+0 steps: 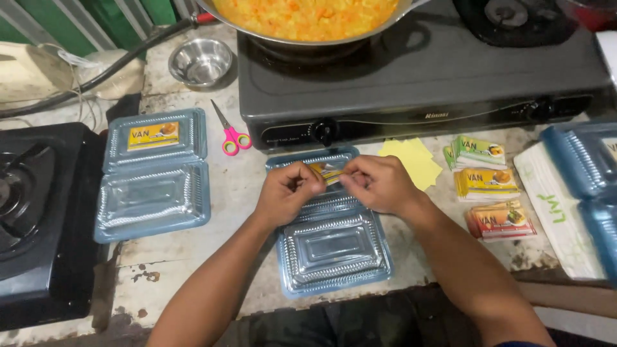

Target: Applying adhesive labels to the lids of clear plastic food containers

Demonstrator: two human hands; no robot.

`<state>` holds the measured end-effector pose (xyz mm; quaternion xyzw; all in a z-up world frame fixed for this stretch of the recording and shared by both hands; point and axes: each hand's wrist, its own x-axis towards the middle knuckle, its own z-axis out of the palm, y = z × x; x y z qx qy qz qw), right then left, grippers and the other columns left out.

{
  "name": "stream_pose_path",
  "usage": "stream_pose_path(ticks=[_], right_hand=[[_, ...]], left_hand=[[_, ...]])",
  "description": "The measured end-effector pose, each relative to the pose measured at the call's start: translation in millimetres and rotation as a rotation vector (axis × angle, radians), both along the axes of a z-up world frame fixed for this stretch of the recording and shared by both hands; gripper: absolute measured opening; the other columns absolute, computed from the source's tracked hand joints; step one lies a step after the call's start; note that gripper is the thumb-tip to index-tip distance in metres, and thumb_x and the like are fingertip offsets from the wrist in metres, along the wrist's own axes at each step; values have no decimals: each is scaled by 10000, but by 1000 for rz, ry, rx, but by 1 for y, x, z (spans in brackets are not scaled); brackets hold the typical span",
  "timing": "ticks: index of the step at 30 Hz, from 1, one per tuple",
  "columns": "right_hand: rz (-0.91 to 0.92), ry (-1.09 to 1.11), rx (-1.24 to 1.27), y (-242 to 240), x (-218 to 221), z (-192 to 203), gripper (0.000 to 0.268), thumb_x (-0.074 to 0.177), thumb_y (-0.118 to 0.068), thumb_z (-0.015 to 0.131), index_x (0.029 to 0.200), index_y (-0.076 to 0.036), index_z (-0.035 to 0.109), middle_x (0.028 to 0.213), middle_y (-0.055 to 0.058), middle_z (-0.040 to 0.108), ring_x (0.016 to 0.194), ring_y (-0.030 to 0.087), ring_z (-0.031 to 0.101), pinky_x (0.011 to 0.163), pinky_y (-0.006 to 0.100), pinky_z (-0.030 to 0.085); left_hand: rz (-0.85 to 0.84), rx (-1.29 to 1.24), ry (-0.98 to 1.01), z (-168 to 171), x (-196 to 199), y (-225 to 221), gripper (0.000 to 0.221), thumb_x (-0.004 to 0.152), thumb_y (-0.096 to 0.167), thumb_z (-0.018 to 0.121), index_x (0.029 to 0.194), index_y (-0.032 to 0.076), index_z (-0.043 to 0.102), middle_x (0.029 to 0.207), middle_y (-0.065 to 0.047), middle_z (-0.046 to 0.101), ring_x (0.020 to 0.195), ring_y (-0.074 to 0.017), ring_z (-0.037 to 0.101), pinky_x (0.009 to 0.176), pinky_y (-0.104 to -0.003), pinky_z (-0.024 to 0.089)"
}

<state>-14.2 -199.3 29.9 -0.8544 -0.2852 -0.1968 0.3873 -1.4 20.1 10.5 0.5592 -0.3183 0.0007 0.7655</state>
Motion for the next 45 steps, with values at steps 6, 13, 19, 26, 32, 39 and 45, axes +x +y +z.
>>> stream_pose_path(ticks=[6, 13, 19, 26, 32, 39, 45], right_hand=[[-19, 476, 462, -8, 24, -4, 83, 890, -132, 699, 843, -65, 685, 512, -47, 530, 457, 2, 418, 434, 172, 351], [68, 627, 554, -24, 37, -35, 128, 908, -53, 652, 785, -18, 636, 439, -16, 422, 387, 33, 375, 400, 168, 326], [80, 643, 417, -25, 39, -39, 107, 884, -37, 697, 794, 13, 668, 455, 16, 468, 433, 38, 396, 455, 168, 351], [98, 653, 427, -23, 36, -36, 91, 872, -9, 698, 791, 23, 673, 473, 47, 511, 460, 51, 458, 492, 182, 403], [27, 750, 332, -15, 32, -18, 70, 854, -47, 731, 805, -9, 699, 545, 24, 583, 501, 13, 496, 517, 151, 411], [-106, 824, 131, -11, 26, -18, 120, 817, -73, 775, 787, 11, 694, 553, 47, 609, 480, 61, 517, 492, 209, 429], [-178, 863, -124, -8, 20, -14, 230, 797, -239, 804, 693, -72, 685, 483, 13, 583, 462, 117, 529, 526, 258, 448]], left_hand=[[519, 380, -417, -16, 24, 19, 494, 677, 385, 917, 769, 69, 550, 539, -95, 502, 451, -262, 510, 465, -320, 415], [344, 421, -127, -33, 42, 32, 317, 748, 271, 862, 815, 71, 627, 546, -63, 573, 463, -203, 507, 488, -307, 433], [10, 232, 232, -36, 40, 29, 189, 764, 108, 848, 765, 23, 680, 552, 4, 556, 475, -24, 413, 441, -169, 335], [30, 290, 205, -25, 36, 27, 146, 758, 26, 833, 734, -7, 692, 527, -54, 599, 435, -39, 431, 412, -184, 351], [72, 401, 267, -28, 41, 33, 153, 746, 30, 831, 732, -6, 683, 561, -44, 613, 478, -63, 462, 478, -198, 377], [59, 604, 283, -12, 39, 40, 210, 758, 88, 819, 626, 25, 669, 475, -26, 549, 443, -96, 432, 463, -239, 356], [111, 795, 428, -2, 38, 37, 207, 729, 229, 835, 677, 50, 745, 516, -48, 597, 514, -139, 493, 530, -267, 410]])
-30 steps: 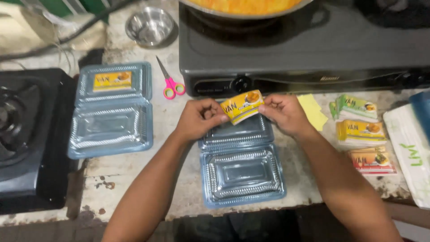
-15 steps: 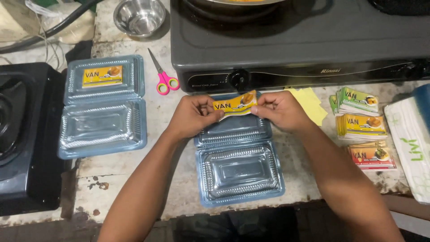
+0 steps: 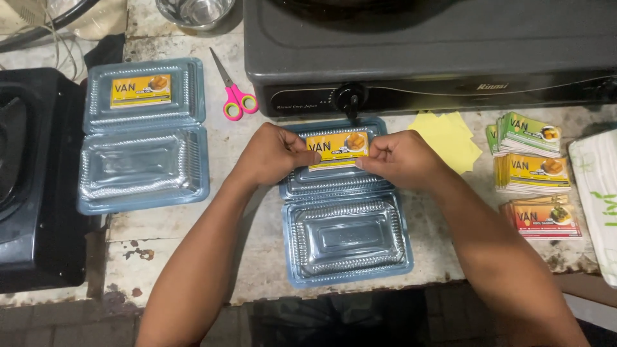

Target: Applying adhesive labels to the lids of clear plastic food containers

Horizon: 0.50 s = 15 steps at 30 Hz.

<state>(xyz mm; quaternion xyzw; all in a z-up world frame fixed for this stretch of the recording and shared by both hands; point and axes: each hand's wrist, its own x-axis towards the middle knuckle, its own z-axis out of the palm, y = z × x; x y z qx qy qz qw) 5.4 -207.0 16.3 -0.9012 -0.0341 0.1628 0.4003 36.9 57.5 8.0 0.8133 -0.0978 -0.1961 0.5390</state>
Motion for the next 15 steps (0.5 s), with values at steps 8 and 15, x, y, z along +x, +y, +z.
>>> stream_pose_path(ticks=[8, 15], right_hand=[[58, 12, -197, 2, 2, 2, 287, 793, -332, 767, 702, -86, 650, 532, 28, 599, 544, 199, 565, 601, 324, 466], [64, 19, -237, 7, 0, 6, 306, 800, -345, 732, 679, -88, 619, 538, 18, 603, 579, 218, 585, 625, 338, 473]], left_hand=[[19, 99, 1, 1, -2, -5, 198, 687, 255, 841, 678, 73, 762, 521, -70, 618, 511, -156, 534, 527, -274, 429], [-6, 81, 21, -10, 2, -3, 195, 688, 233, 831, 689, 51, 762, 547, -88, 628, 553, -172, 553, 557, -288, 456]])
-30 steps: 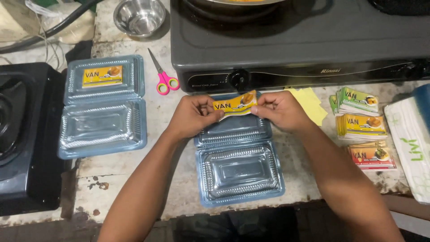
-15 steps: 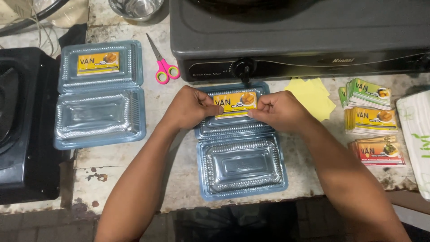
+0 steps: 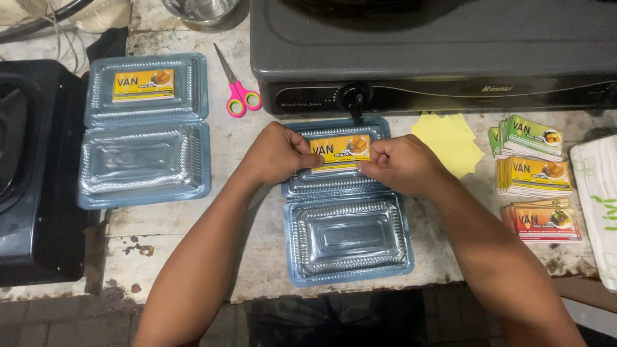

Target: Applying adhesive labels to the lids of clear plastic food containers

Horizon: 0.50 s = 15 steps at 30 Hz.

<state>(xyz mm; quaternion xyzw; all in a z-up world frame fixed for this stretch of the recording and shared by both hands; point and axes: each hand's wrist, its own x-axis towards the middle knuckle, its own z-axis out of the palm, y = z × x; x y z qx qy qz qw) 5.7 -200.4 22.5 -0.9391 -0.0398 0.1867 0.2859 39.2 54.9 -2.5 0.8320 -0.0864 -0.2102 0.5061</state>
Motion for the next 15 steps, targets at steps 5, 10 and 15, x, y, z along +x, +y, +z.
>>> stream_pose_path(ticks=[5, 10, 15], right_hand=[[-17, 20, -50, 3, 1, 1, 302, 783, -373, 720, 685, -101, 629, 566, 9, 622, 618, 232, 609, 643, 353, 479], [-41, 35, -95, 7, 0, 2, 295, 786, -368, 717, 682, -107, 628, 575, -1, 628, 640, 238, 620, 659, 353, 484], [-49, 26, -121, 7, 0, -1, 301, 766, -394, 729, 688, -117, 641, 579, -8, 641, 656, 240, 639, 661, 357, 492]], left_hand=[[7, 12, -1, 2, 1, -1, 193, 686, 240, 826, 691, 57, 763, 556, -84, 630, 560, -174, 569, 558, -289, 466], [3, 15, -11, 5, -1, -1, 194, 683, 248, 819, 682, 62, 761, 557, -88, 633, 568, -176, 577, 564, -293, 474], [-1, 33, -29, 4, -1, -1, 177, 690, 231, 807, 687, 61, 761, 561, -86, 636, 568, -181, 584, 563, -297, 475]])
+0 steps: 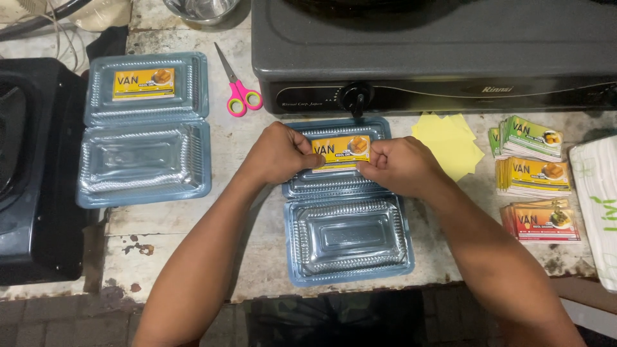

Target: Applying adhesive labels to the lids of clear plastic food containers

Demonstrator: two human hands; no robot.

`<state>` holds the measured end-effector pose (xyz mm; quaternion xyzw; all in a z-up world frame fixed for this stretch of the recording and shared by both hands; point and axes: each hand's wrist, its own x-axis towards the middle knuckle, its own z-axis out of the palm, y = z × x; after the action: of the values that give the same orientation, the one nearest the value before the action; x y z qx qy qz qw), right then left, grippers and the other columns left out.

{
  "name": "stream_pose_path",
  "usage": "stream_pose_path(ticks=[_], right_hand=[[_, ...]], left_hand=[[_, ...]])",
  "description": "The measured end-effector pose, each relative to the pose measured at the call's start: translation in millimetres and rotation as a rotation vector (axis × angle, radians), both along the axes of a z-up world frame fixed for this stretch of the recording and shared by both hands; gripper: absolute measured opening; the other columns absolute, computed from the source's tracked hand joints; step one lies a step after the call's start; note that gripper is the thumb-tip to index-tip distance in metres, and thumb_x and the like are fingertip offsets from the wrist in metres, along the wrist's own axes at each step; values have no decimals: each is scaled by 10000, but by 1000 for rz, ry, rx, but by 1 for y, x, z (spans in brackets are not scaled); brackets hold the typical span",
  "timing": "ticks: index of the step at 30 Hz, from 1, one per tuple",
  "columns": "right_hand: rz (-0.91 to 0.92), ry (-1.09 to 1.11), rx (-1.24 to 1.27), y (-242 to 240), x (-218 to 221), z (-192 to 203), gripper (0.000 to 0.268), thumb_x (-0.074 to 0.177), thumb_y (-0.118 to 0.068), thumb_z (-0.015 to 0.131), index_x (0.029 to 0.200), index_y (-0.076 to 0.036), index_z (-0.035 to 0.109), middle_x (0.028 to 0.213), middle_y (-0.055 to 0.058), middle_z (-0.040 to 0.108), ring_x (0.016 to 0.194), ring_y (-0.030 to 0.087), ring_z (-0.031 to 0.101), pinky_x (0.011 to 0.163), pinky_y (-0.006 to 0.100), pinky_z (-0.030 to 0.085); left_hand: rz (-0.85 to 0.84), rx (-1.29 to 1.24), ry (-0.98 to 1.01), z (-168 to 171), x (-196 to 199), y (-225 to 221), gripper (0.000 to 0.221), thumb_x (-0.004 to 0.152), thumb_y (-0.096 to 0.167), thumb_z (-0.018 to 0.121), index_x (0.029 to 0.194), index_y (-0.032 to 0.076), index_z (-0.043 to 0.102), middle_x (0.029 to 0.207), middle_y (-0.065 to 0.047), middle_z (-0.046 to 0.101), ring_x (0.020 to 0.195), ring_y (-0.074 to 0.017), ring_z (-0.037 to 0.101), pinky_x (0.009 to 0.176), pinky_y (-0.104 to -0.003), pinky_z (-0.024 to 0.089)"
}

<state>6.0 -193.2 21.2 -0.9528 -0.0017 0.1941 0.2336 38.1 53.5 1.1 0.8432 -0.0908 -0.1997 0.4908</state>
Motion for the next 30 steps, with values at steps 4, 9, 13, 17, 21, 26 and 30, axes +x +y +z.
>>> stream_pose_path(ticks=[4, 9, 13, 17, 21, 26, 30], right_hand=[[-3, -6, 17, 0, -1, 0, 293, 780, -374, 722, 673, -114, 635, 559, -10, 627, 635, 233, 627, 656, 353, 488], [-1, -9, -1, 0, 1, 0, 322, 776, -402, 733, 676, -114, 630, 565, -11, 632, 640, 232, 631, 659, 354, 492], [-3, -8, -7, 0, 1, -2, 337, 771, -423, 740, 677, -117, 633, 565, -15, 632, 642, 230, 637, 656, 354, 490], [-1, 9, -30, 3, -1, 4, 315, 778, -404, 731, 683, -119, 635, 572, -10, 641, 662, 240, 645, 686, 364, 499], [-2, 19, -45, 4, 0, 5, 316, 778, -414, 731, 686, -126, 637, 575, -21, 642, 664, 230, 647, 692, 362, 499], [-10, 25, -71, 6, -1, 5, 309, 765, -428, 716, 701, -137, 634, 589, -25, 653, 694, 234, 663, 707, 370, 506], [-9, 11, -81, 7, -2, 5, 317, 755, -436, 727, 698, -139, 632, 594, -29, 657, 707, 234, 671, 714, 374, 511]], left_hand=[[-14, -1, 5, 0, 1, 0, 177, 698, 231, 807, 700, 59, 766, 569, -90, 642, 576, -182, 589, 572, -293, 479], [-20, 9, 6, 0, 2, 0, 187, 693, 246, 808, 693, 65, 761, 573, -86, 642, 575, -188, 594, 572, -301, 481], [-20, 14, -4, 9, -1, -1, 179, 694, 233, 800, 696, 58, 762, 574, -94, 646, 578, -191, 596, 575, -302, 485], [-24, 28, -9, 10, -1, -1, 168, 695, 224, 795, 695, 60, 765, 566, -97, 648, 569, -201, 609, 563, -309, 490], [-25, 39, -27, 11, -2, -2, 142, 705, 198, 789, 706, 57, 767, 567, -98, 652, 566, -195, 613, 557, -299, 496], [-24, 55, -39, 9, -3, -3, 166, 696, 215, 810, 707, 57, 763, 561, -105, 654, 568, -215, 635, 557, -309, 501], [-27, 69, -57, 9, -2, -4, 196, 687, 234, 836, 712, 56, 758, 568, -114, 660, 590, -240, 660, 577, -327, 519]])
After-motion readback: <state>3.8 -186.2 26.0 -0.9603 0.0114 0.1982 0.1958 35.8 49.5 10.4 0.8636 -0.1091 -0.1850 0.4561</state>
